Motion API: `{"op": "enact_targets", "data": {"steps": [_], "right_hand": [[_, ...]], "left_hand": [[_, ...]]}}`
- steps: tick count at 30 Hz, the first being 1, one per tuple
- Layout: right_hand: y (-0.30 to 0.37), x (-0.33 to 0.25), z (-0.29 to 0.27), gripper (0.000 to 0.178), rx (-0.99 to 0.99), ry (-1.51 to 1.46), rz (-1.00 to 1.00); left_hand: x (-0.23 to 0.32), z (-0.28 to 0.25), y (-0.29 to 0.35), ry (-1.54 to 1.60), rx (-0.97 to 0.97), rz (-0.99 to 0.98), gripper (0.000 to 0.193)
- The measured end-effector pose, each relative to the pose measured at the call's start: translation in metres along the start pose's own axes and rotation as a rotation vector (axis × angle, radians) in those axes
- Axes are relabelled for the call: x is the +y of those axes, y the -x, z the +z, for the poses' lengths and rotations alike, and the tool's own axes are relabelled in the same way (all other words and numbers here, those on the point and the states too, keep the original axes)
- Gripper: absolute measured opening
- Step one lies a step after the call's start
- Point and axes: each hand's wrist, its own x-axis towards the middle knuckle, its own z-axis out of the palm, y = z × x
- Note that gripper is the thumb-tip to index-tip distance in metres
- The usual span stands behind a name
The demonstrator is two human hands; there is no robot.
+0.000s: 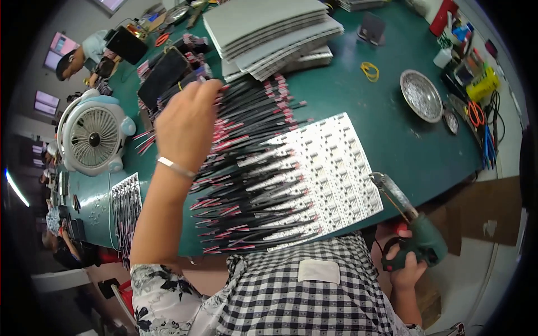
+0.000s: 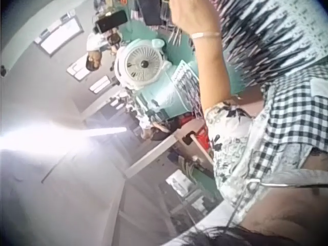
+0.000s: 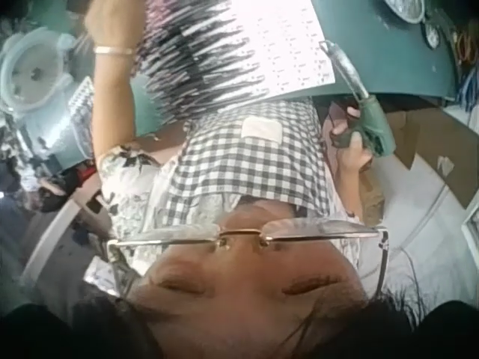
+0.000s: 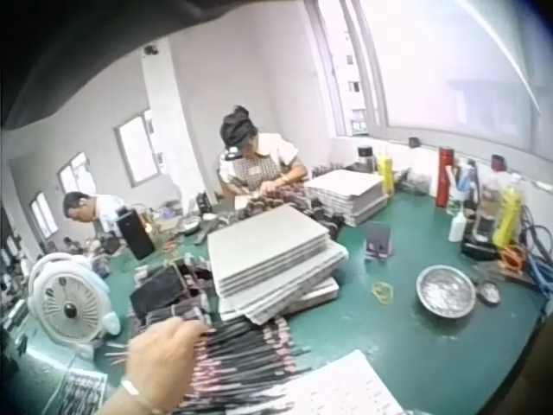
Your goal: The person positions wires onto a circuit board and solders them using a soldering iron.
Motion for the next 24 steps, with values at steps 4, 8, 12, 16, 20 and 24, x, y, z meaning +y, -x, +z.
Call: {"op": "enact_targets", "data": {"steps": [4, 8, 12, 16, 20, 24], "right_hand": [[-0.018, -0.009, 0.019, 0.05, -0.028, 0.015, -0.112], [-0.015, -0.005, 0.025, 0.047, 0.005, -0.006, -0.005], [-0.014, 0.004, 0.012, 0.052, -0.029, 0.007, 0.059], [-0.023, -0.004, 0.028, 0.046, 0.009, 0.104, 0.018], [-0.031, -0.011, 0.034, 0.046, -0.127, 0.044, 0.064], [-0.036, -0.009, 0.05, 0.045, -0.072, 0.037, -0.054]], "left_hand": [[0.019, 0.048, -0.008, 0.151, -0.161, -0.018, 0.018], [0.03, 0.097, -0.012, 0.255, -0.295, -0.108, 0.022], [0.027, 0.093, -0.012, 0.362, -0.263, -0.014, 0.039], [-0.019, 0.053, 0.016, 0.383, -0.056, -0.058, 0.03], [-0.102, 0.03, 0.102, 0.36, -0.365, -0.396, 0.032], [-0.104, 0.033, 0.109, 0.366, -0.557, -0.467, 0.037]]}}
